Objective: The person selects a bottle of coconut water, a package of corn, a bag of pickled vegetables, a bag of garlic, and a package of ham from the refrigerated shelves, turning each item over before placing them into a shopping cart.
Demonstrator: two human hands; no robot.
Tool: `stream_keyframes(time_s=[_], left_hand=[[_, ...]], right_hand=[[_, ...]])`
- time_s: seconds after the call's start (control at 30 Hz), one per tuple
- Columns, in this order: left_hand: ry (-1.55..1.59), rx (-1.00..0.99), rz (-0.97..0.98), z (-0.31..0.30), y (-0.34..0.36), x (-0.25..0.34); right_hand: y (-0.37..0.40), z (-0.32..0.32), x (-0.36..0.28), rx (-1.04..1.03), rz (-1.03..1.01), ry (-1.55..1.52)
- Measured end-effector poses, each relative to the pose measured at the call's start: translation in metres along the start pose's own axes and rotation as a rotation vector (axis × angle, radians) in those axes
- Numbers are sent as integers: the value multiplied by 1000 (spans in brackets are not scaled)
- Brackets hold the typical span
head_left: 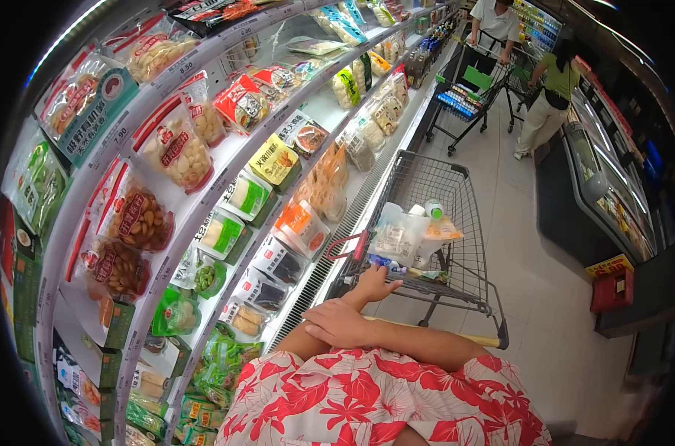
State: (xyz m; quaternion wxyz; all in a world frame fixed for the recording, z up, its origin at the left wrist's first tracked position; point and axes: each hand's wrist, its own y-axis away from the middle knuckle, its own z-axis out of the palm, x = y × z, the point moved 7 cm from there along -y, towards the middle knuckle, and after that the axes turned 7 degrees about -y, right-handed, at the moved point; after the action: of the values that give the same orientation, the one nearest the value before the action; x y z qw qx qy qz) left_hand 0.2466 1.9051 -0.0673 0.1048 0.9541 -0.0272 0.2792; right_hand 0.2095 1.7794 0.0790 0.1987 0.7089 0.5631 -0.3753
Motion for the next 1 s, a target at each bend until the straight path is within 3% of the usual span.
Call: stream_keyframes(time_s=[0.03,0.07,0.13,0.2,0.3,0.37,0.5,0.53,0.6,0.63,0.8,0.87,0.9,0.97,1.0], left_hand=[[2,10,6,-1,-4,0],[-8,-7,-2,0,-8,-1],[-22,-16,2,-2,-17,-1],[-51,-28,8,-5,-22,-2],[-50,11,32,-14,-34,1],[-40,78,32,-20,-35,4],[-27,122,-14,-20,-54,2],[-9,121,-1,-20,-59,2],[20,30,-21,-19,-70,-5],[28,48,-16,-18,-76,-7],[223,63,11,-31,-99,-17],[595,150,-106,-60,-90,-22],[652,137,-130,-74,-87,-23],[801,346,-106,-101,-81,-45],[1082,301,-155,-123,-73,-51]], right_hand=[[-6,5,-7,-130,-7,-48],[-14,5,-12,-131,-6,-38],[-26,2,-36,-126,-304,-40],[-37,-10,-23,-183,-279,-28],[-39,-34,17,-371,65,93],[-36,-41,49,-252,130,55],[-46,-49,52,-364,274,76],[-49,-45,51,-372,255,67],[-62,-42,26,-229,-83,-192],[-67,-45,11,-288,-186,-194],[-47,-72,35,-265,-297,-120],[-26,-96,54,-88,-349,69],[-15,-106,62,-108,-378,74],[2,-139,79,77,-368,291],[6,-141,84,52,-403,289]])
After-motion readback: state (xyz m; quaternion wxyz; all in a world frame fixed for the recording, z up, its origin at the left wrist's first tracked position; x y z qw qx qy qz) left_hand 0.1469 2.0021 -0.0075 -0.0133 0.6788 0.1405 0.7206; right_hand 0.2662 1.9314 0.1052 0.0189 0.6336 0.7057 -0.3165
